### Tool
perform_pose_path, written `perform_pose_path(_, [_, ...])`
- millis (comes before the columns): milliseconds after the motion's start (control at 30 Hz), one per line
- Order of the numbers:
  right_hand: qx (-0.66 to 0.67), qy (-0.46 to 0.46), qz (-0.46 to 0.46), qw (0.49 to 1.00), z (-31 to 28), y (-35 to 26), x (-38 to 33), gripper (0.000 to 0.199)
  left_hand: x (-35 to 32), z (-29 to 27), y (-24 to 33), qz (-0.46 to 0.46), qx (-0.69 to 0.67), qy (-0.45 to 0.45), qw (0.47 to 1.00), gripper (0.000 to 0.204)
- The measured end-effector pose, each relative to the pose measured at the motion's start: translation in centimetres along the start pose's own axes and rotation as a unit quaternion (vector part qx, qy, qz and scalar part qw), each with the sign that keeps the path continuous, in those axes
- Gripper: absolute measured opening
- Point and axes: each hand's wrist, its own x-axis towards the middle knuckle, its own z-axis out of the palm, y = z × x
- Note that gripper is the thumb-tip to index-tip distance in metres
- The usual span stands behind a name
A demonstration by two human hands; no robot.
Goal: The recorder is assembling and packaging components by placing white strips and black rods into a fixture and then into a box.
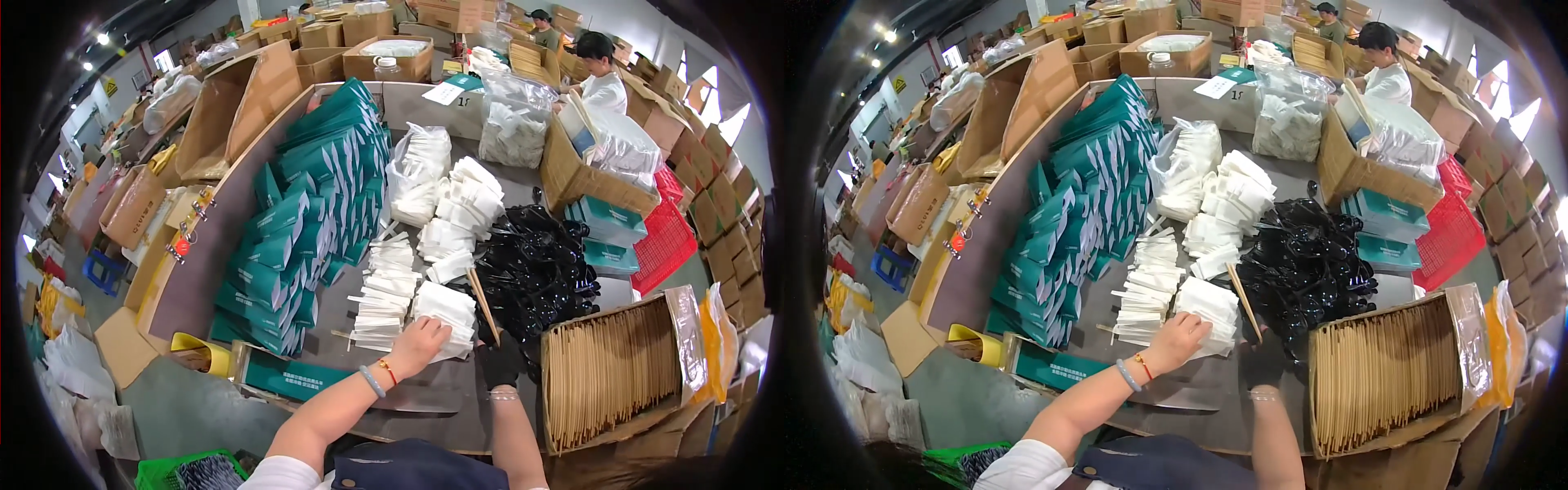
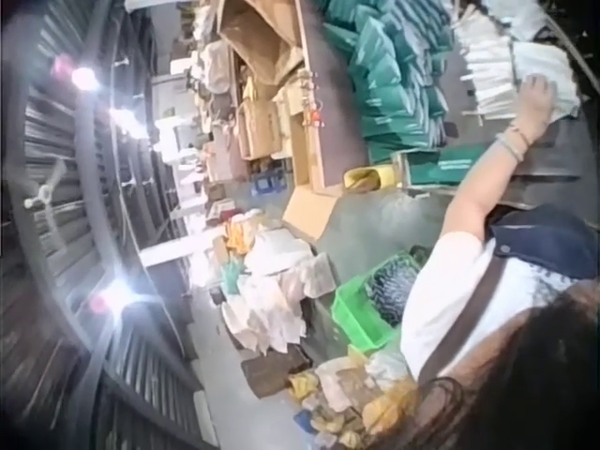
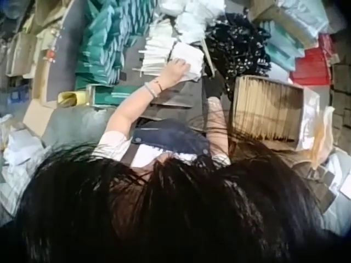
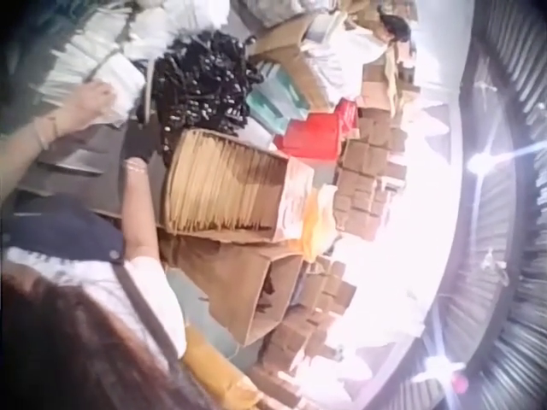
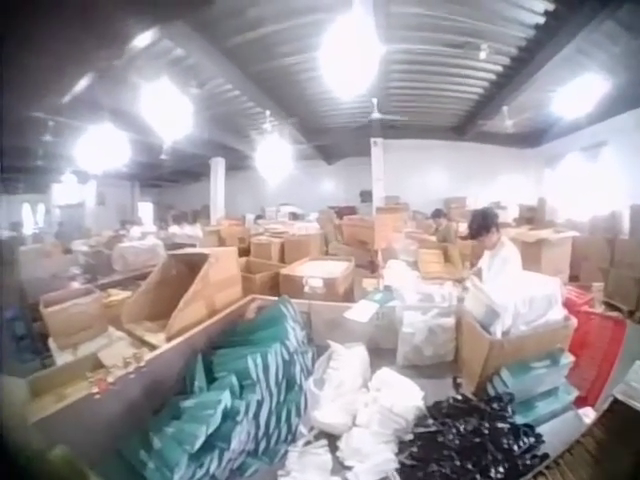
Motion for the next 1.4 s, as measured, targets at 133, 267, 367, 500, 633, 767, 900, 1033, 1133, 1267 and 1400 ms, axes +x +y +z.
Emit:
perform_pose_path(133, [-0.087, -0.063, 0.045, 0.993, -0.3, -1.7, 1.0, 0.043, -0.1, -0.3, -0.3, -0.012, -0.004, -0.008, 1.0, 0.048])
perform_pose_path(267, [-0.122, -0.076, 0.079, 0.986, -1.1, -2.1, 0.7, 0.036, 0.2, -0.7, 0.1, -0.022, -0.021, -0.021, 0.999, 0.044])
perform_pose_path(367, [-0.088, -0.048, 0.055, 0.993, -2.1, -0.7, -0.4, 0.031, -0.1, -0.3, -0.3, -0.013, -0.047, -0.005, 0.999, 0.042])
perform_pose_path(500, [-0.068, -0.03, 0.07, 0.995, -4.7, 0.9, -3.6, 0.038, -0.3, -0.5, -0.3, 0.01, -0.041, 0.035, 0.998, 0.032])
perform_pose_path(633, [-0.052, -0.018, 0.136, 0.989, -7.0, 1.1, -6.7, 0.04, -1.1, -0.9, -0.2, 0.013, -0.06, 0.036, 0.997, 0.03])
perform_pose_path(767, [0.023, -0.018, 0.146, 0.989, -8.8, 1.3, -8.6, 0.037, -1.8, -1.5, 0.4, 0.033, -0.078, 0.025, 0.996, 0.025])
perform_pose_path(900, [0.077, -0.004, 0.11, 0.991, -10.6, 0.8, -8.2, 0.039, -4.2, -5.8, 2.8, -0.112, -0.241, -0.038, 0.963, 0.023])
perform_pose_path(1033, [0.176, -0.092, 0.155, 0.968, -11.0, -1.8, -6.7, 0.04, -9.1, -7.0, 2.2, -0.147, -0.197, -0.142, 0.959, 0.033])
perform_pose_path(1133, [0.17, -0.14, 0.023, 0.975, -10.0, -4.4, -5.4, 0.035, -10.6, -7.9, 2.9, -0.108, -0.088, -0.04, 0.989, 0.034])
perform_pose_path(1267, [0.152, -0.24, 0.002, 0.959, -9.0, -4.7, -5.9, 0.039, -13.2, -8.2, 4.7, -0.075, -0.029, -0.086, 0.993, 0.042])
perform_pose_path(1400, [0.119, -0.288, -0.087, 0.946, -7.8, -5.2, -6.9, 0.042, -15.0, -8.4, 6.1, -0.073, 0.025, -0.133, 0.988, 0.047])
